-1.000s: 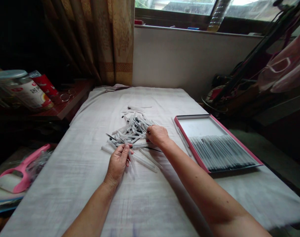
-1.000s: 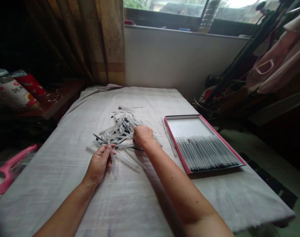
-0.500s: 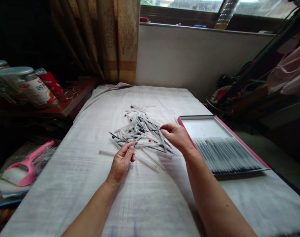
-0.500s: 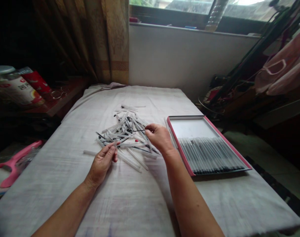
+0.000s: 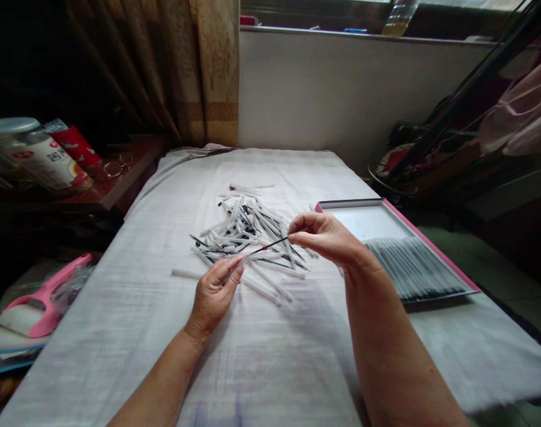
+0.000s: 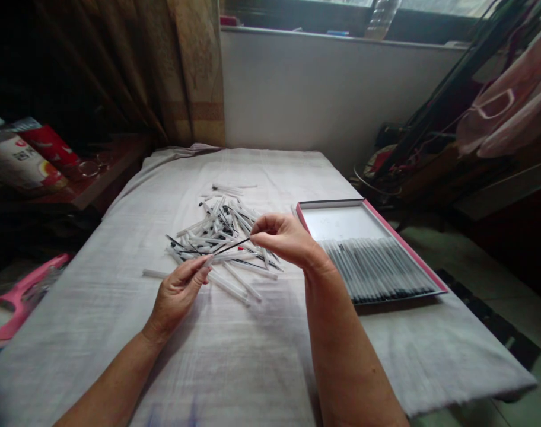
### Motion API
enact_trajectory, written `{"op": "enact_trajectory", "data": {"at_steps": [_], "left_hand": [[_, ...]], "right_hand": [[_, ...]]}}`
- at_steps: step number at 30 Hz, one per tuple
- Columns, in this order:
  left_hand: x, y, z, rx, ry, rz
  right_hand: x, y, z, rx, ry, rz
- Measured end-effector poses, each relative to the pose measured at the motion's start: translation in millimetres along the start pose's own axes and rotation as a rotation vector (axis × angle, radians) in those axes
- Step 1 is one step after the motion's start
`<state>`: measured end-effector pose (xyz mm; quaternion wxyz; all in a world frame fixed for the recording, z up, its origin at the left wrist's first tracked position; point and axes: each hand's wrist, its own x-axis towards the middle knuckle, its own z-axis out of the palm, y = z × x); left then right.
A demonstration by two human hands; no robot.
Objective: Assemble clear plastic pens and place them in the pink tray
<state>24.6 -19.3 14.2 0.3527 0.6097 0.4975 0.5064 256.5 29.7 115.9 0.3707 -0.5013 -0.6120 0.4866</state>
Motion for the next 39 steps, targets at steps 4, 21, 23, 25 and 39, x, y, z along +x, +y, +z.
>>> {"op": "enact_trajectory", "data": {"at_steps": [4,21,23,25,39], "left_hand": [[0,2,-0.8,0.016,-0.004,0.009],[-1,6,-3.6,0.24,-0.063,0.178],[-1,5,-4.4,0.297,-0.071,0.218],[-2,4,-5.0,0.378,-0.083,0.257],[-3,9,-7.1,0.501,0.086,0.404]], "right_hand": [[1,1,2,-0.011,-0.031,0.021],[2,6,5,-0.064,-0.096,0.016],[2,7,6,-0.075,-0.105,0.005],[3,9,6,-0.098,-0.127,0.0],[9,23,44,-0.22,-0.297,-0.191]]}}
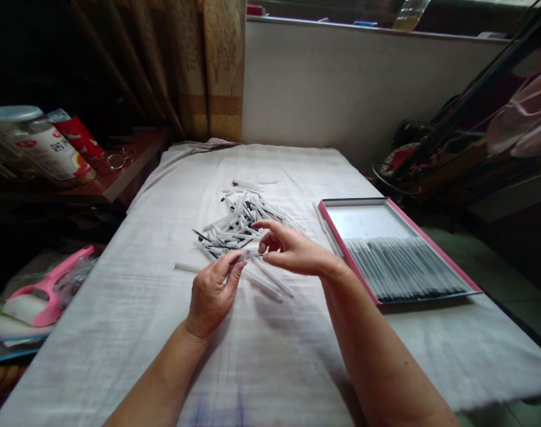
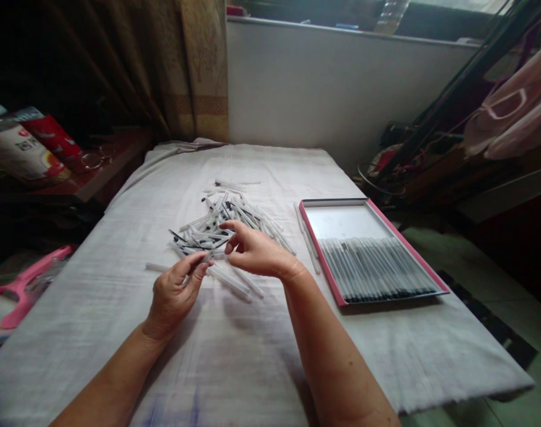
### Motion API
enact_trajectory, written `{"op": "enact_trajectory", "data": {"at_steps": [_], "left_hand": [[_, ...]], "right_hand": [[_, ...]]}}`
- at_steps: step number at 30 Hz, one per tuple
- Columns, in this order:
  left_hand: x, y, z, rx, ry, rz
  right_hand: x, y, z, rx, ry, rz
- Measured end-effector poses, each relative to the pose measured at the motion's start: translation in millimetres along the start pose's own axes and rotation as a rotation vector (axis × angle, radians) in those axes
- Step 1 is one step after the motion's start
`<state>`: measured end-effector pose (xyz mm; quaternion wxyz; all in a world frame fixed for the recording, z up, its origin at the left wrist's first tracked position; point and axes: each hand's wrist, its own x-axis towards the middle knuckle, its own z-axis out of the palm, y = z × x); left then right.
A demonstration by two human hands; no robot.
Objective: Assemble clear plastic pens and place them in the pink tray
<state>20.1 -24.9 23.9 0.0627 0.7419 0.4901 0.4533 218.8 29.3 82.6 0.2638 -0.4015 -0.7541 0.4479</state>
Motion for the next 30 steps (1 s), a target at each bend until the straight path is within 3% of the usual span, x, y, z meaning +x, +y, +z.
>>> {"op": "enact_trajectory", "data": {"at_steps": [4,6,11,18,30], "left_hand": [[3,-4,-3.1,-0.072,0.072,-0.154],[4,-5,-4.8,-0.099,0.074,-0.204],[8,-8,-10.7,-0.138,0.069,-0.241],[16,-18,-19.5,-0.118,0.162,-0.319],[13,-22,-13.8,-0.101,0.115,-0.299]], "right_hand": [[4,22,-11,-0.258,0.29,0.182],[6,35,-12,-0.425,0.339,0.248],[14,46,8,-0.689,0.204,0.211],[24,24,37,-0.843,0.07,0.115],[9,17,20,-0.925,-0.01,0.23]]}}
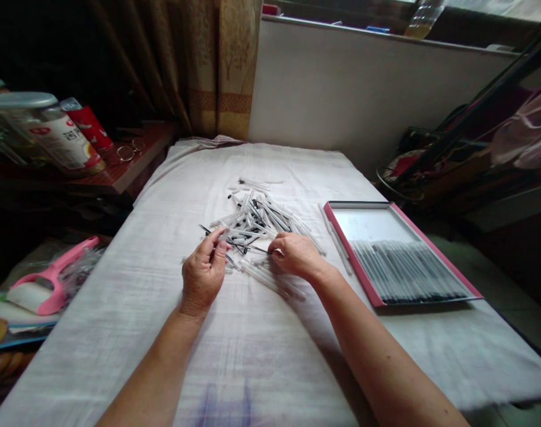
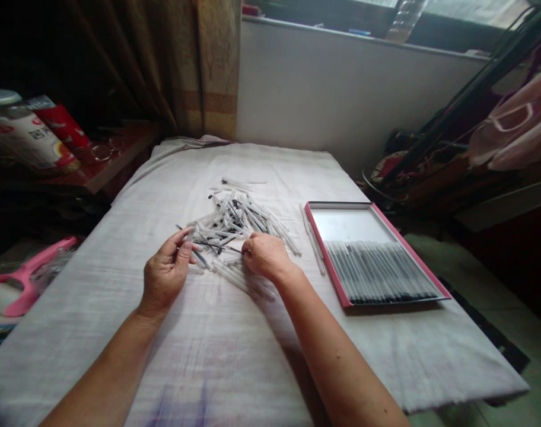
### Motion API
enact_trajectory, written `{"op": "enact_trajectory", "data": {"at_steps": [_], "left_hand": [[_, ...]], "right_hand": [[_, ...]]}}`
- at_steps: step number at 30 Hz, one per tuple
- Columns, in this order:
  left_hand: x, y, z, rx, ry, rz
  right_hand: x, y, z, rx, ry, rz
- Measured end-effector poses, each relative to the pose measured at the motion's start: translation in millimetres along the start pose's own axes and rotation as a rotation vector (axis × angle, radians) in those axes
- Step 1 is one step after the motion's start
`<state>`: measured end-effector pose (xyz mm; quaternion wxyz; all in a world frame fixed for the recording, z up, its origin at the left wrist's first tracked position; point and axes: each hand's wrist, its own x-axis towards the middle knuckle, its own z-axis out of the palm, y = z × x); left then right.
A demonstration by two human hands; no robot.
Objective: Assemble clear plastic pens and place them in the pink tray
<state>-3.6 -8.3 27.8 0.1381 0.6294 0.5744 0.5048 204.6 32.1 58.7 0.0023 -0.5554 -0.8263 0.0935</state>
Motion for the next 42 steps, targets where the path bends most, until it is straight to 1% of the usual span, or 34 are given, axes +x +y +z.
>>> {"op": "enact_trajectory", "data": {"at_steps": [3,5,7,8,11,13,15,18,20,22,25,26,29,31,33,35,38,40,42], "left_hand": [[0,-1,0.8,0.022,0.006,0.014],[0,-2,0.9,0.03,0.005,0.014],[0,-2,0.7,0.037,-0.001,0.008],[0,-2,0.7,0.039,-0.003,0.009],[-1,-3,1.3,0.046,-0.014,0.035],[-1,-4,2.0,0.056,-0.022,0.061],[-1,-6,2.5,0.067,-0.028,0.081],[-2,-6,2.8,0.085,-0.03,0.089],[-2,-6,2.8,0.097,-0.031,0.093],[-2,-5,3.0,0.097,-0.032,0.104],[-2,-5,4.0,0.088,-0.035,0.118],[-3,-5,4.4,0.088,-0.035,0.118],[-3,-5,5.2,0.1,-0.052,0.103],[-3,-6,5.3,0.108,-0.068,0.095],[-3,-6,5.2,0.109,-0.072,0.097],[-3,-6,5.4,0.112,-0.068,0.096],[-4,-7,6.2,0.12,-0.072,0.093],[-4,-7,6.7,0.117,-0.073,0.098],[-4,-7,7.0,0.115,-0.071,0.105]], "right_hand": [[6,7,-2,0.044,0.079,0.062],[10,15,-5,0.059,0.134,0.134],[11,23,-7,0.06,0.163,0.187],[11,27,-8,0.058,0.166,0.191],[12,29,-7,0.026,0.109,0.117],[14,25,-4,-0.039,0.042,0.061],[17,18,-2,-0.114,-0.008,0.041],[21,11,-1,-0.164,-0.036,0.035],[21,13,-3,-0.135,-0.03,0.023],[20,22,-6,-0.085,0.009,0.053],[16,44,-11,-0.057,0.103,0.189],[15,53,-12,-0.06,0.115,0.227],[12,72,-12,-0.063,0.083,0.267],[10,78,-10,-0.044,0.084,0.267],[7,78,-6,-0.008,0.124,0.259],[3,75,-2,0.047,0.148,0.222],[-2,66,0,0.104,0.134,0.138],[-4,58,-1,0.057,0.096,0.1],[-5,50,-2,-0.049,0.05,0.095]]}}
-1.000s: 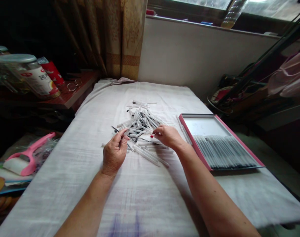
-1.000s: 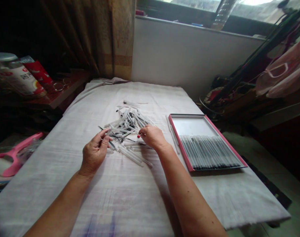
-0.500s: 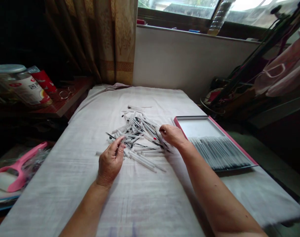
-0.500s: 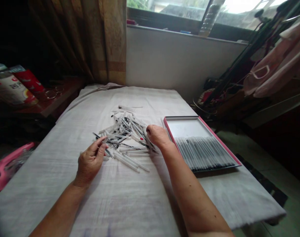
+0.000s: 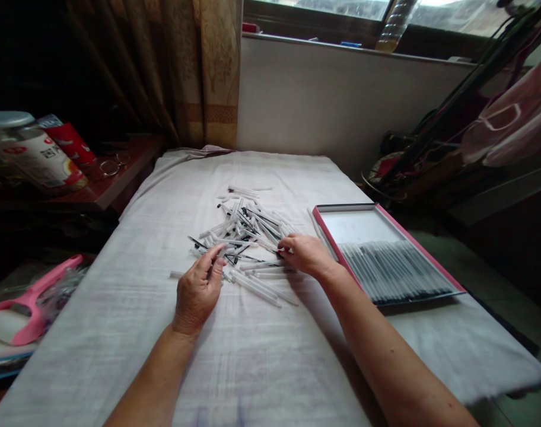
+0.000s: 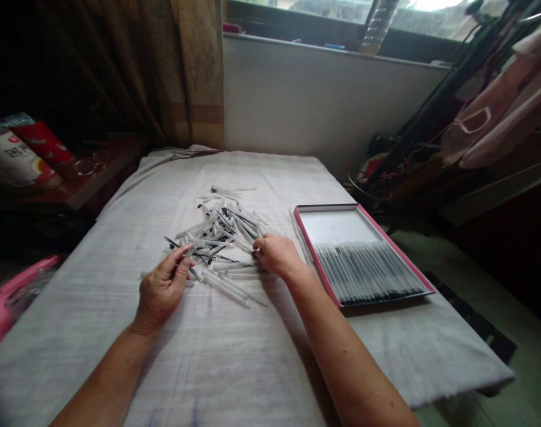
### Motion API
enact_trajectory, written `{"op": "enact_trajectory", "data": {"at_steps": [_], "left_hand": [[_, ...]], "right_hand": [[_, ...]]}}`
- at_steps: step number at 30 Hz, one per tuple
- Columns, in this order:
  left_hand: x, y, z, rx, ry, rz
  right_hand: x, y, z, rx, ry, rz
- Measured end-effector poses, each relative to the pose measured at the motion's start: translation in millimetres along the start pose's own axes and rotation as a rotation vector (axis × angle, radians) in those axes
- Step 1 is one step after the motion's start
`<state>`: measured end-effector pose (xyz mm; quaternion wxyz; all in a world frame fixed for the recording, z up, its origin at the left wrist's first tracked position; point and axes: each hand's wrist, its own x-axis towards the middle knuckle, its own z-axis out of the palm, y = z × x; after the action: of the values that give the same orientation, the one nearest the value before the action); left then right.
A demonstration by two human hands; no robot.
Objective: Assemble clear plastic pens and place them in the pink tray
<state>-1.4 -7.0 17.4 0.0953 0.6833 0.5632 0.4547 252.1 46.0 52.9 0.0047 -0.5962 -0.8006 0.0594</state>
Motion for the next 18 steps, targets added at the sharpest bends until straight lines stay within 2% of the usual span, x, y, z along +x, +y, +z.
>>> {"op": "enact_trajectory", "data": {"at_steps": [4,11,14,16,18], "left_hand": [[0,0,-0.4,0.002,0.004,0.003],[0,1,-0.3,0.0,-0.021,-0.003],[1,2,-0.9,0.002,-0.007,-0.001],[1,2,-1.5,0.006,0.002,-0.002],[1,2,-1.7,0.007,0.001,-0.002]], "right_hand": [[0,-17,-1,-0.173,-0.027,0.004],[2,-33,-1,-0.19,-0.086,0.012],[1,-26,-6,-0.184,-0.067,0.037],[-1,-11,-12,-0.156,0.025,0.107],[-4,11,-19,-0.111,0.156,0.24]]}}
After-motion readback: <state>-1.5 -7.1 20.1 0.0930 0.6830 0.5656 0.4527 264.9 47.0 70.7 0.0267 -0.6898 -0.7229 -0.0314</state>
